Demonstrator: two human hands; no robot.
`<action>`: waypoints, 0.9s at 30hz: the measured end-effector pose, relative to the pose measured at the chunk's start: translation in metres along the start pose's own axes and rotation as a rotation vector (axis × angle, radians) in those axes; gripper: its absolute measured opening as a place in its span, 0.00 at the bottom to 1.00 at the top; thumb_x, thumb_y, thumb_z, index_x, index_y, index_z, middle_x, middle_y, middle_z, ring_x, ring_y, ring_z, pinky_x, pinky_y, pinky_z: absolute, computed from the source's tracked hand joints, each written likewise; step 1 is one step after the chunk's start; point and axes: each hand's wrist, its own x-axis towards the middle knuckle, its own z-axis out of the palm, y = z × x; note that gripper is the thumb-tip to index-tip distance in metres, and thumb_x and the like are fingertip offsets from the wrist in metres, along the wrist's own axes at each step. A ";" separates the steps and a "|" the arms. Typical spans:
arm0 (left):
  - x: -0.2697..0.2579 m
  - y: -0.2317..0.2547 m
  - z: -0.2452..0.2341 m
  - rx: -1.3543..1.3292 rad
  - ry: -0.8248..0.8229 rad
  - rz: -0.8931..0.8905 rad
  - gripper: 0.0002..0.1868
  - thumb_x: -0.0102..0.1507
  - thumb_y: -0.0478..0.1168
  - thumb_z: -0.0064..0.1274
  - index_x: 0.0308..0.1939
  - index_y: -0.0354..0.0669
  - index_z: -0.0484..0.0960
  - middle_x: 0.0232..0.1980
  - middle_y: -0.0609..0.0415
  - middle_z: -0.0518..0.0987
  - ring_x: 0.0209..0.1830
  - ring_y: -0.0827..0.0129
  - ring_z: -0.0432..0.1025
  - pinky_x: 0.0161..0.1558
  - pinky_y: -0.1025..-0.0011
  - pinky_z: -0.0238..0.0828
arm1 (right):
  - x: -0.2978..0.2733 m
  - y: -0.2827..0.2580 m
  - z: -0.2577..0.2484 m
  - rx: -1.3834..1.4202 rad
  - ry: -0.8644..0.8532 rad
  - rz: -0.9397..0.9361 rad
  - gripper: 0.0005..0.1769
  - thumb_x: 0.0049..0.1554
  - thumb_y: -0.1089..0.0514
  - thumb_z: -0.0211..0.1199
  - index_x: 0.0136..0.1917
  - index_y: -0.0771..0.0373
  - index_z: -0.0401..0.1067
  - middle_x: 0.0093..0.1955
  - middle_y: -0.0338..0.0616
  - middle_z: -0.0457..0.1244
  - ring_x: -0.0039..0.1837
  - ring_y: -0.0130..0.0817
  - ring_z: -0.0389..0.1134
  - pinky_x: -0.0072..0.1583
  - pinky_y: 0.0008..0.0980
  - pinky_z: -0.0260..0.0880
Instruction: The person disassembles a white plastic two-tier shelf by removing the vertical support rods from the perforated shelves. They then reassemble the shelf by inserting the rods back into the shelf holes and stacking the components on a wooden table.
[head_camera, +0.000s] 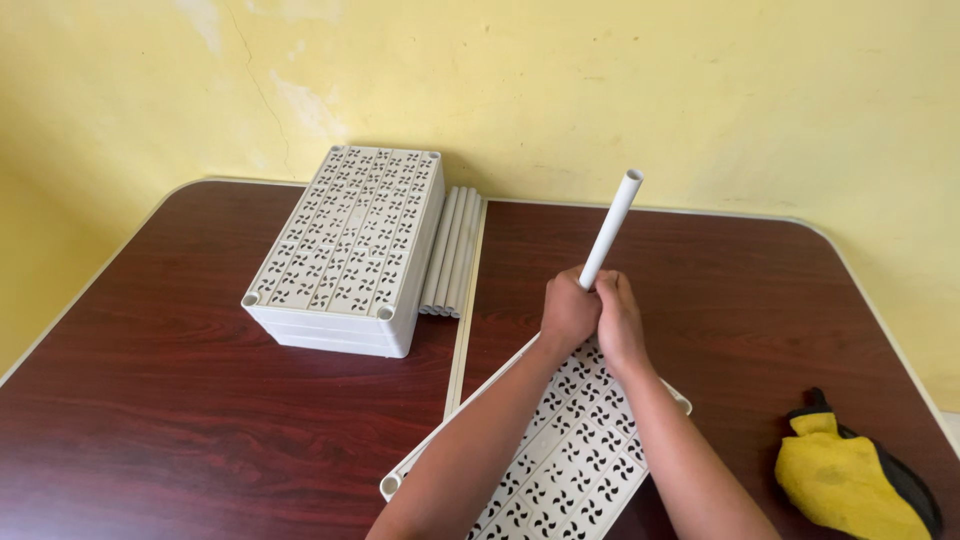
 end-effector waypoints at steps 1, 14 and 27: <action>0.003 0.001 -0.003 0.018 -0.038 0.011 0.08 0.63 0.38 0.56 0.38 0.34 0.82 0.34 0.40 0.84 0.35 0.55 0.82 0.38 0.61 0.76 | 0.000 -0.001 0.001 0.024 -0.005 -0.033 0.21 0.67 0.44 0.45 0.53 0.63 0.66 0.52 0.42 0.61 0.55 0.29 0.61 0.60 0.32 0.61; 0.019 -0.007 -0.037 0.337 0.125 0.033 0.19 0.72 0.38 0.39 0.63 0.28 0.68 0.58 0.33 0.69 0.38 0.48 0.77 0.43 0.58 0.78 | -0.004 0.003 0.007 -0.165 -0.074 -0.215 0.30 0.69 0.37 0.38 0.58 0.65 0.66 0.55 0.49 0.63 0.56 0.36 0.66 0.61 0.37 0.66; 0.035 -0.034 -0.145 1.639 0.335 0.270 0.20 0.62 0.37 0.51 0.57 0.30 0.77 0.49 0.45 0.75 0.51 0.57 0.71 0.52 0.66 0.70 | -0.003 0.007 0.011 -0.350 -0.075 -0.207 0.25 0.66 0.40 0.49 0.59 0.64 0.67 0.59 0.48 0.61 0.53 0.34 0.65 0.58 0.36 0.67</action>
